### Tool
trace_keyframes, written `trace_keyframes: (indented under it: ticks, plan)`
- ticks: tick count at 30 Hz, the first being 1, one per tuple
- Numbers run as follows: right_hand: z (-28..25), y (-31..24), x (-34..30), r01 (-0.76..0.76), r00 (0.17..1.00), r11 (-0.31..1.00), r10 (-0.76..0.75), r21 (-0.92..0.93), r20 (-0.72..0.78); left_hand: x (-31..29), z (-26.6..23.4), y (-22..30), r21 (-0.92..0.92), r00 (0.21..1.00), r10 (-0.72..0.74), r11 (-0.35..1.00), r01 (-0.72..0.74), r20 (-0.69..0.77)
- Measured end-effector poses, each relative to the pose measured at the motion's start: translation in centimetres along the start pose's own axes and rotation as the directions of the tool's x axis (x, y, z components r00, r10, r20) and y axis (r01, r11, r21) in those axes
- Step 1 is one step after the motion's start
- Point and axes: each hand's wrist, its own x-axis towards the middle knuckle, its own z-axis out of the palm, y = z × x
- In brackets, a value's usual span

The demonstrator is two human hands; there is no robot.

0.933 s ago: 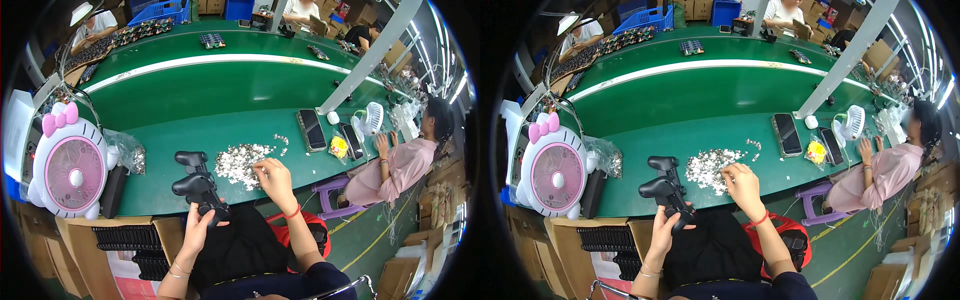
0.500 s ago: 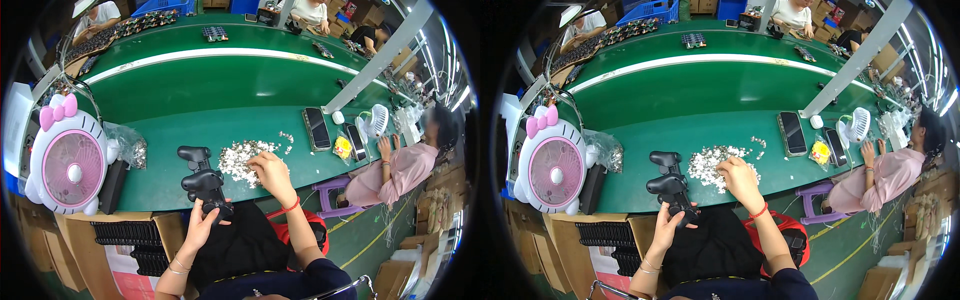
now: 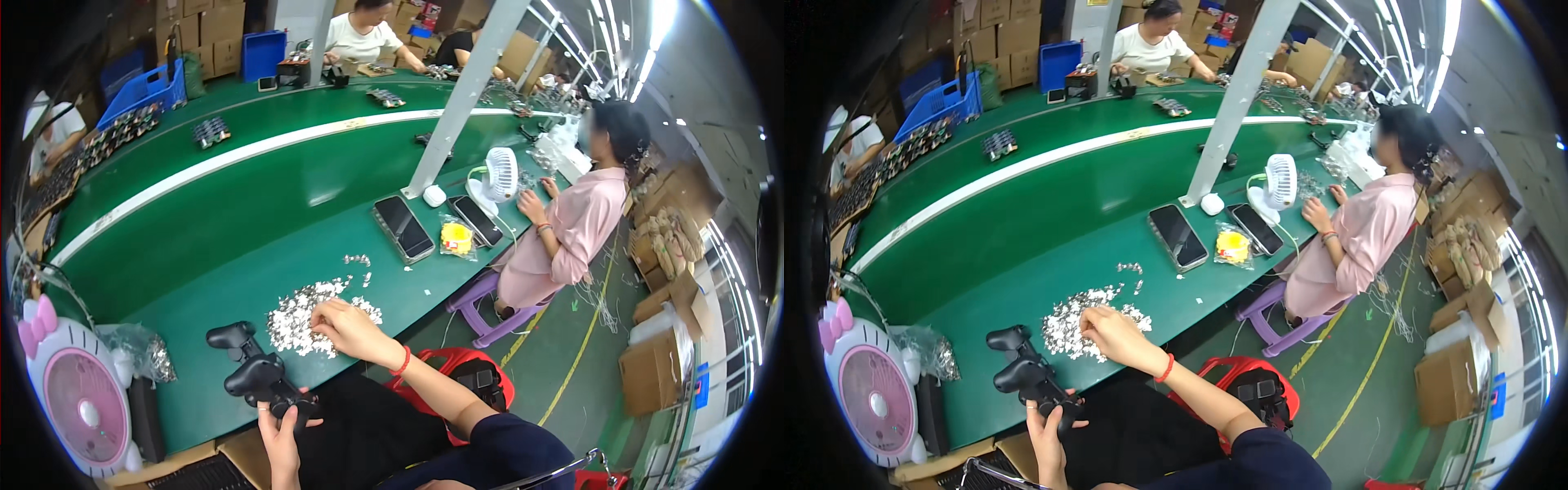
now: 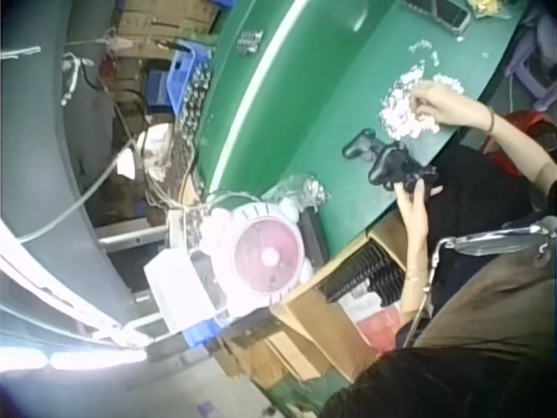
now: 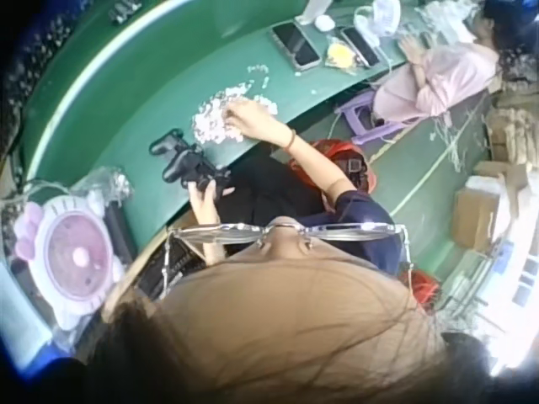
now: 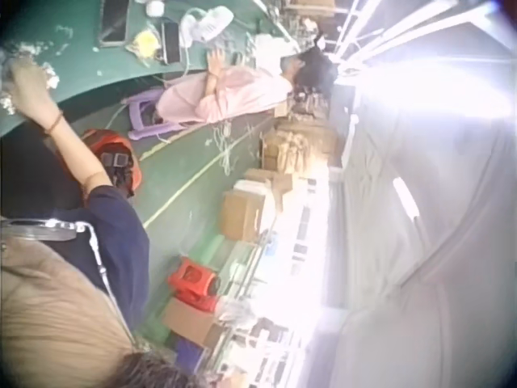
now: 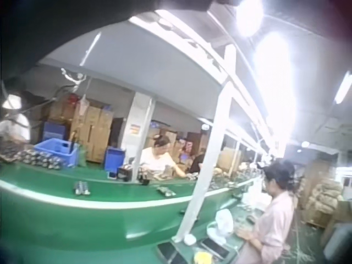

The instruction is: Assembling game controller components on a production line.

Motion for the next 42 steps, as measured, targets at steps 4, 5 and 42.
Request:
trace_keyframes:
  ticks: [4, 5, 42]
  plan:
    - [-0.7, -0.7, -0.7, 0.063, 0.986, 0.967, -0.021, 0.248, -0.168, -0.1, 0.4, 0.0, 0.025, 1.0, 0.008, 1.0, -0.008, -0.005]
    - [-0.5, -1.0, -0.9, 0.121, 0.978, 0.954, -0.067, 0.276, -0.196, -0.2, 0.5, 0.1, 0.028, 1.0, 0.004, 1.0, -0.003, -0.016]
    - [3.4, -7.9, -6.7, 0.346, 0.902, 0.934, -0.357, -0.087, -0.244, -1.0, 1.2, 2.3, 0.399, 0.978, 0.203, 0.901, -0.17, -0.042]
